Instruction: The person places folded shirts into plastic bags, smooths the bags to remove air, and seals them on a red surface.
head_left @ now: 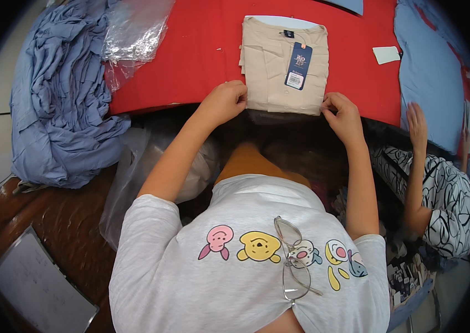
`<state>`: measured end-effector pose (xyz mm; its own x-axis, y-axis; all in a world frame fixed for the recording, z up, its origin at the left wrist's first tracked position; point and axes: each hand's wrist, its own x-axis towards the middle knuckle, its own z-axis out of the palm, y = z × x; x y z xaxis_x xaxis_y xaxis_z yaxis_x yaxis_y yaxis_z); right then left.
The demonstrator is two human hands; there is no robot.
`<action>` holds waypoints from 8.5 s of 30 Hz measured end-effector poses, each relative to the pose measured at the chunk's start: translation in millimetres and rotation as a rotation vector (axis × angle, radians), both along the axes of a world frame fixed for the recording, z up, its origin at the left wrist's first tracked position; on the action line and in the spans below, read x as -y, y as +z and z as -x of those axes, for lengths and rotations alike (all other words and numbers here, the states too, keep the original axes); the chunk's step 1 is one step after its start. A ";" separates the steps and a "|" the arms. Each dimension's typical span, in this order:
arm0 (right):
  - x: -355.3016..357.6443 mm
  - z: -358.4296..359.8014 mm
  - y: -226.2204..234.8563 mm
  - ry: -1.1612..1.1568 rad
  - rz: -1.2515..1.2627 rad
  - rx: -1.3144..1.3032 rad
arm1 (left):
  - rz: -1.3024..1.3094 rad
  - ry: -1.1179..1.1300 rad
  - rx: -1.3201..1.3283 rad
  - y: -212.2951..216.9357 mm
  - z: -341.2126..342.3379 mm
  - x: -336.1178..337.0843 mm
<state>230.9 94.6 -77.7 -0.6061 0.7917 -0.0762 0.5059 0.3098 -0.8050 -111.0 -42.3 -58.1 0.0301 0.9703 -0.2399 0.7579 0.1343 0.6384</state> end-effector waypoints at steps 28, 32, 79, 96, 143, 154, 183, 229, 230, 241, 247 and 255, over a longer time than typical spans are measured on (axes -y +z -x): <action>29.9 -6.6 29.6 -0.190 -0.079 0.072 | -0.270 -0.024 -0.455 9.1 -9.6 -28.7; 26.4 -11.4 31.6 -0.118 -0.070 0.044 | -0.090 0.016 -0.272 19.5 -4.8 -23.7; 13.1 -14.6 67.7 0.319 -0.298 0.256 | -0.016 0.224 0.320 -10.2 -52.5 69.1; 24.8 0.1 54.8 0.262 -0.355 0.143 | -0.587 0.049 -0.184 3.7 -27.5 70.1; 40.1 22.9 48.2 0.179 -0.300 0.262 | -0.238 -0.103 0.027 2.1 13.2 12.5; 23.6 24.5 32.0 0.016 -0.261 0.138 | -0.151 0.031 -0.031 9.4 11.0 -7.5; 48.4 -26.6 -3.8 -0.138 0.279 -0.144 | -0.501 -0.216 -0.332 -47.6 -58.6 -28.8; -21.7 41.7 27.7 -0.065 -0.152 0.170 | -0.522 0.017 -0.059 -51.0 -19.9 -84.0; -27.0 44.4 21.5 -0.075 -0.153 0.132 | -0.503 0.024 -0.058 -52.6 -18.2 -89.7; -54.6 47.4 8.2 -0.021 -0.064 0.040 | -0.243 0.029 0.064 -4.3 31.3 -31.2; -39.5 57.3 25.7 0.034 -0.314 0.119 | -0.018 0.013 0.455 -2.3 1.0 -14.0; -35.4 52.6 40.9 0.237 -0.287 0.209 | 0.358 -0.172 0.523 -3.5 3.3 21.7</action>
<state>178.2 130.0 -36.8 -0.7685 0.6397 -0.0137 0.5371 0.6333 -0.5571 -114.3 -64.0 -61.7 0.3777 0.8042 -0.4589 0.3893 0.3118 0.8668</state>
